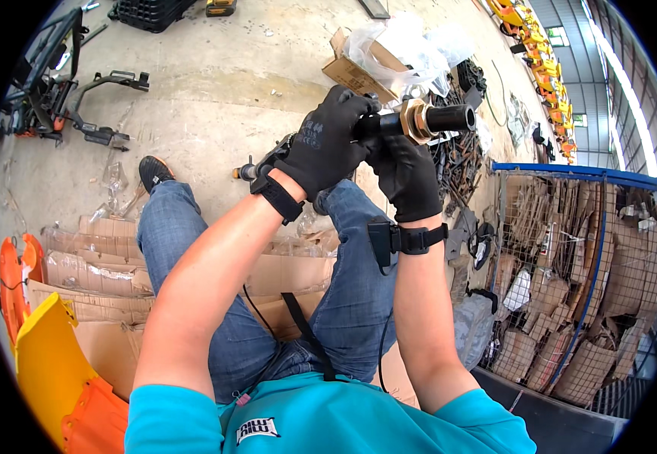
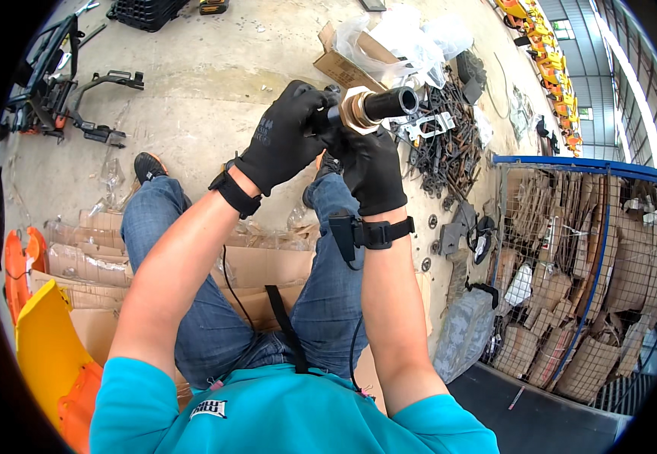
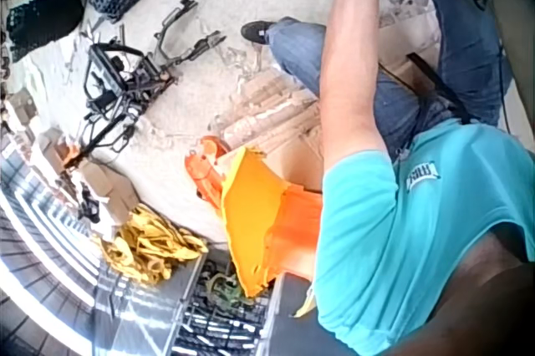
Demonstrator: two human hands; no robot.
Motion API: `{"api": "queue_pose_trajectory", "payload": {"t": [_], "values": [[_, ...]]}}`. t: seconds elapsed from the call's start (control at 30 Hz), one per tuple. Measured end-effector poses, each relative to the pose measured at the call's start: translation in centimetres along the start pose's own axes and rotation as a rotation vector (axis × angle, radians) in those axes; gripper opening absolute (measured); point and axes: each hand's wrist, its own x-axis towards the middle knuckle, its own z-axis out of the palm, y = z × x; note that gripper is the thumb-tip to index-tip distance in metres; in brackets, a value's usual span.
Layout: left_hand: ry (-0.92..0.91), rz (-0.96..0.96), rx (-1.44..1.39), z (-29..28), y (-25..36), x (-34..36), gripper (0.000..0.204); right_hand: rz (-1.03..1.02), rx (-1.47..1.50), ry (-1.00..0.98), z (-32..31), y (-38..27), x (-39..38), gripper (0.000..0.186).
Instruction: The person slides metal rings and bushings onto a fork tube before inserting the tube into a larger sleeve. They then repeatedly push the inner tube into the sleeve and handle another ring.
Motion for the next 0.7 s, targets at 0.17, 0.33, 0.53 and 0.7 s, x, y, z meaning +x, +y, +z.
{"api": "queue_pose_trajectory", "payload": {"t": [0.17,0.33,0.53,0.7], "values": [[-0.005,0.001,0.002,0.2,0.5,0.0,0.046,0.019,-0.001,-0.018,-1.5,-0.4,-0.7,0.024],[0.064,0.024,0.017,0.4,-0.2,0.0,0.048,-0.057,-0.096,0.165,0.7,-4.3,-3.4,0.036],[0.020,-0.008,0.035,0.6,-0.2,0.1,0.050,-0.262,-0.381,0.106,4.3,-7.9,-4.9,0.052],[0.003,-0.010,-0.018,0.8,-0.2,0.1,0.045,-0.202,-0.462,0.056,5.1,-8.8,-4.4,0.053]]}}
